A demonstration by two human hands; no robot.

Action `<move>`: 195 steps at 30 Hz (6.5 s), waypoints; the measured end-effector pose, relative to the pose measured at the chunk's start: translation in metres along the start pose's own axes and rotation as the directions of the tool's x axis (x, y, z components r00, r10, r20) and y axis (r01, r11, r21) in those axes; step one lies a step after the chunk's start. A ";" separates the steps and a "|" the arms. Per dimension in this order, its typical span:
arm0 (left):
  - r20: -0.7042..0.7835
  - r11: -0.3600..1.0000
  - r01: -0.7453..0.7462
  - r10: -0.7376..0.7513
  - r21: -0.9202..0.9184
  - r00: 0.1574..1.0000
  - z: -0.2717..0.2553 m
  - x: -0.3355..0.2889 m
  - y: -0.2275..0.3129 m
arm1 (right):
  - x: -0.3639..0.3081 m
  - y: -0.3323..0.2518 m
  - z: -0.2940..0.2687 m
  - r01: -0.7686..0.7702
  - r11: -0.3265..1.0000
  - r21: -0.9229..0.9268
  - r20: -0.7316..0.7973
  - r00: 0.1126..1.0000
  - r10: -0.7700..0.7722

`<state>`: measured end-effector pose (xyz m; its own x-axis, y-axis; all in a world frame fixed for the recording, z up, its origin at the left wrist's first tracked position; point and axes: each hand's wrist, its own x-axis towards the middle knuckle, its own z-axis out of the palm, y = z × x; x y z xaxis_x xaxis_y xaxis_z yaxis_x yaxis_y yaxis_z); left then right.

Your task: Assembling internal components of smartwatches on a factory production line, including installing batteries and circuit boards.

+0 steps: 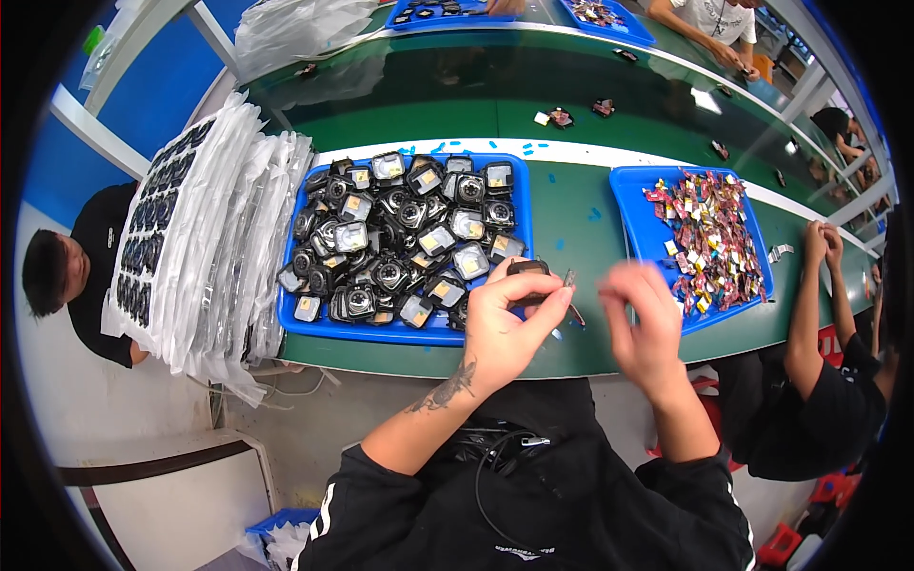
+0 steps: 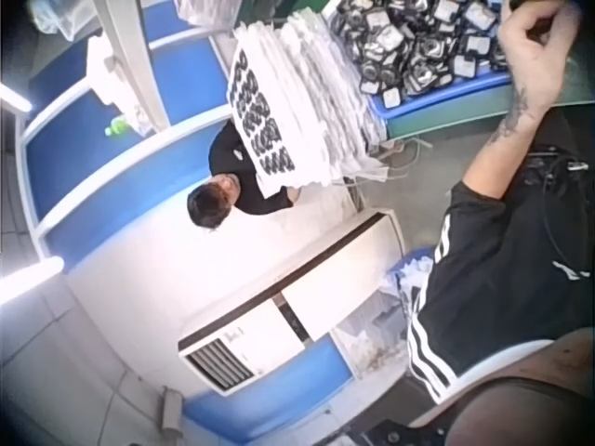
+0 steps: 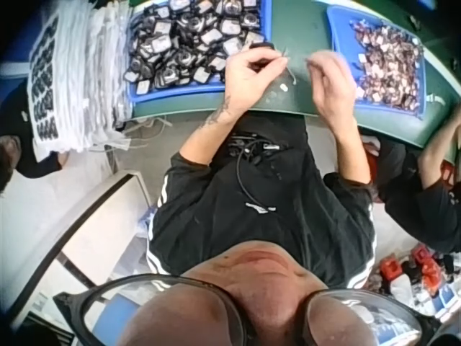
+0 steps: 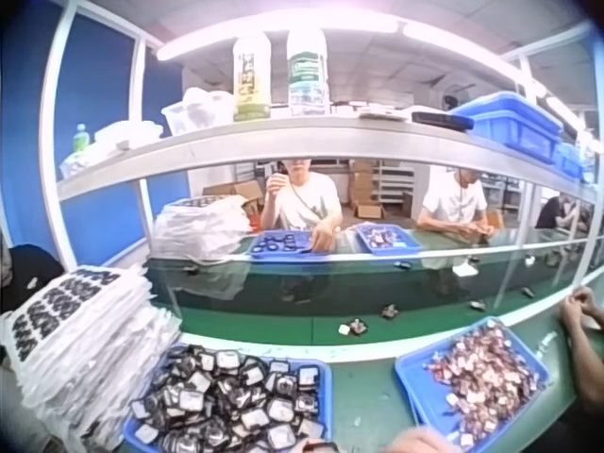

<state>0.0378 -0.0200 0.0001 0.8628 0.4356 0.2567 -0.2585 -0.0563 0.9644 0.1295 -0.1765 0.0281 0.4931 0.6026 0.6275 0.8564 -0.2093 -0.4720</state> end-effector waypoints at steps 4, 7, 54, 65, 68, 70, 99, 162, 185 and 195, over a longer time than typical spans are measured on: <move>0.137 0.965 0.198 -0.175 -0.174 0.975 -0.006 0.005 0.002 | -0.003 0.014 0.002 -0.322 0.931 0.174 0.242 0.930 0.276; 0.292 0.897 0.316 -0.226 -0.311 0.929 -0.005 0.004 0.002 | 0.002 0.001 0.003 -0.377 0.818 0.435 0.242 0.924 0.297; 0.209 0.947 0.149 -0.090 -0.286 0.974 -0.007 -0.003 0.010 | 0.015 -0.033 0.022 -0.260 0.921 0.291 -0.067 0.955 0.290; 0.235 0.944 0.123 -0.050 -0.307 0.971 -0.009 -0.006 0.014 | 0.014 -0.036 0.012 -0.318 0.937 0.145 -0.084 0.940 0.332; 0.253 0.902 0.186 -0.089 -0.390 0.963 -0.007 -0.006 0.009 | 0.013 -0.031 0.016 -0.258 0.947 0.189 -0.110 0.953 0.282; 0.255 0.936 0.114 -0.028 -0.332 0.967 -0.010 -0.006 0.004 | 0.015 -0.024 0.019 -0.234 0.948 0.214 -0.117 0.958 0.263; 0.230 0.816 -0.391 0.321 0.426 0.919 -0.028 -0.002 0.016 | -0.013 -0.020 0.006 -0.671 0.286 0.684 0.459 0.701 0.546; 0.322 0.169 -0.335 0.103 0.927 0.941 -0.057 0.121 -0.038 | 0.171 0.208 0.106 -0.715 0.698 -0.045 0.106 0.691 0.715; 0.102 0.961 0.187 -0.169 -0.202 0.980 -0.033 0.081 0.013 | 0.060 0.184 -0.042 -0.298 0.720 -0.627 0.131 0.871 0.474; 0.372 0.459 0.572 -0.456 -0.680 0.808 -0.001 0.037 0.008 | 0.057 0.145 -0.043 -0.500 0.849 -0.170 -0.158 0.865 0.477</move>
<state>0.0674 -0.0028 0.0172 0.9771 0.0435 -0.2084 0.0793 0.8342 0.5457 0.2883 -0.2055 0.0215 0.8591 0.2998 0.4149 0.5070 -0.6099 -0.6091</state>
